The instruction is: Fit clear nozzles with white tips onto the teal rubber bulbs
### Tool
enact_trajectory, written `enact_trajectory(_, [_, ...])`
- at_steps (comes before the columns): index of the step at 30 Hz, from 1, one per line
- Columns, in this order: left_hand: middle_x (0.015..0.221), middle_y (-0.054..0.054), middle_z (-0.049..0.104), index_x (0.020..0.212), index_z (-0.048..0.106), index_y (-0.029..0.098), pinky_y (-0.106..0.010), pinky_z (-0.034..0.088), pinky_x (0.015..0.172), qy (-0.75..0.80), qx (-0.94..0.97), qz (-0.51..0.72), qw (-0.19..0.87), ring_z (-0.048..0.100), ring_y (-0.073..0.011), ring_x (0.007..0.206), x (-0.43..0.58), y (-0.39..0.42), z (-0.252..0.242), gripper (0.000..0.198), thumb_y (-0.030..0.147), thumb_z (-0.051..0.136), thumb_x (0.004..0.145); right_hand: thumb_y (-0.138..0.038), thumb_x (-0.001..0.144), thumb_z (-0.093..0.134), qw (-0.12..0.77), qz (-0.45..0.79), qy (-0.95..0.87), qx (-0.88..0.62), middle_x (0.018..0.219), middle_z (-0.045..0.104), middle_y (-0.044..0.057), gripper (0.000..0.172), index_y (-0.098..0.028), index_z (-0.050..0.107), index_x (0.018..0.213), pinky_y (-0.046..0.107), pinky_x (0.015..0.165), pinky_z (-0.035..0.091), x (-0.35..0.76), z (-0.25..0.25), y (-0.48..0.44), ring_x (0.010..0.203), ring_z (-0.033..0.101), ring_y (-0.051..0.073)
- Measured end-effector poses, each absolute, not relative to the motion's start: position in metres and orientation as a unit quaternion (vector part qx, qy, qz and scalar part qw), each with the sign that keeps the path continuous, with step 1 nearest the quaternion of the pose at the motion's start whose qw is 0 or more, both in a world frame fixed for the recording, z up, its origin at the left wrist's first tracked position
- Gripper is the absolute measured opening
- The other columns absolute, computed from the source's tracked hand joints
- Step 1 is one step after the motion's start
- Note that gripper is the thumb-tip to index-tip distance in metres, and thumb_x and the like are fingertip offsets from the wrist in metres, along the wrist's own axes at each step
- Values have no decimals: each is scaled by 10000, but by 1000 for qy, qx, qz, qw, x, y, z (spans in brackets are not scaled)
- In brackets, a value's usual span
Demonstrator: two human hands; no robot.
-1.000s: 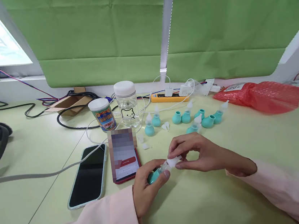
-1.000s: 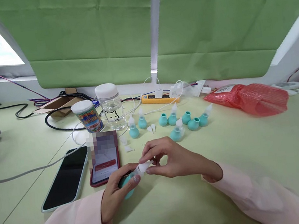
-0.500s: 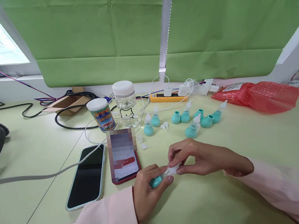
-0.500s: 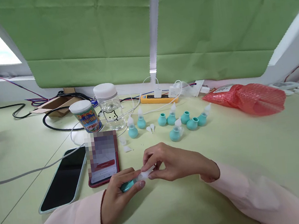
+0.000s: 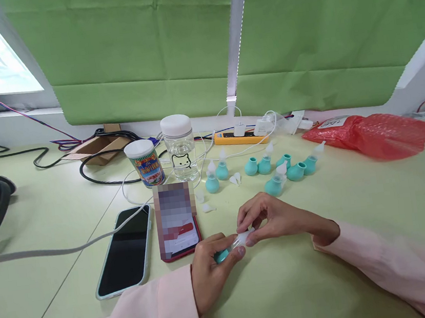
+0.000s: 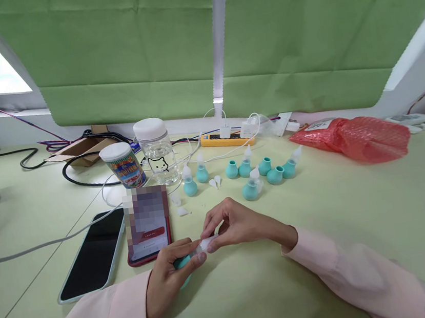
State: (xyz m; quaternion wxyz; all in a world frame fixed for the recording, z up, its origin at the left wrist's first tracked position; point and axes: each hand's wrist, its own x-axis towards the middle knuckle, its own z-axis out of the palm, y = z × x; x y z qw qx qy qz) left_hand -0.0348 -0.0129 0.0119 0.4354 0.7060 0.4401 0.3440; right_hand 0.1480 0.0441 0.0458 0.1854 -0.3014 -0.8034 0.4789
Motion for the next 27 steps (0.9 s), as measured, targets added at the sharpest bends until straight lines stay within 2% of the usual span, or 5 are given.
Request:
enact_trajectory(9, [575,15,409,702,632,120,-230,287,523,420,656,367,509,378,-114,562,-37,-9,17,318,377,470,797,-209,555,725,304,550,-693,-353,736,624,21,187,-166,690,734,196,520,476,139,40,38,637,579,105])
enact_trajectory(13, [715,-55,587,997,602,121,-267,387,623,395,537,410,622,504,-162,664,-39,-6,7,411,407,347,849,-221,556,724,344,524,-670,-397,668,616,16,148,-151,677,678,217,490,479,138,55,37,550,560,99])
enact_trajectory(17, [958,-125,591,1132,505,117,-337,442,661,387,472,454,649,539,-209,769,-37,-3,-2,460,429,347,835,-275,548,726,410,420,-669,-456,641,613,11,147,-167,653,617,232,450,477,152,84,43,474,534,91])
enact_trajectory(21, [852,-121,606,1075,516,82,-326,434,660,399,481,430,652,545,-190,713,-34,-5,5,416,383,419,805,-301,592,691,460,231,-697,-499,663,634,23,121,-192,646,619,246,452,479,167,101,54,505,555,119])
enact_trajectory(27, [801,-79,590,892,572,120,-288,417,657,408,529,414,619,521,-168,705,-33,-7,11,266,322,432,790,-284,675,588,364,19,-749,-553,656,656,39,146,-164,654,623,277,542,483,180,82,86,539,576,149])
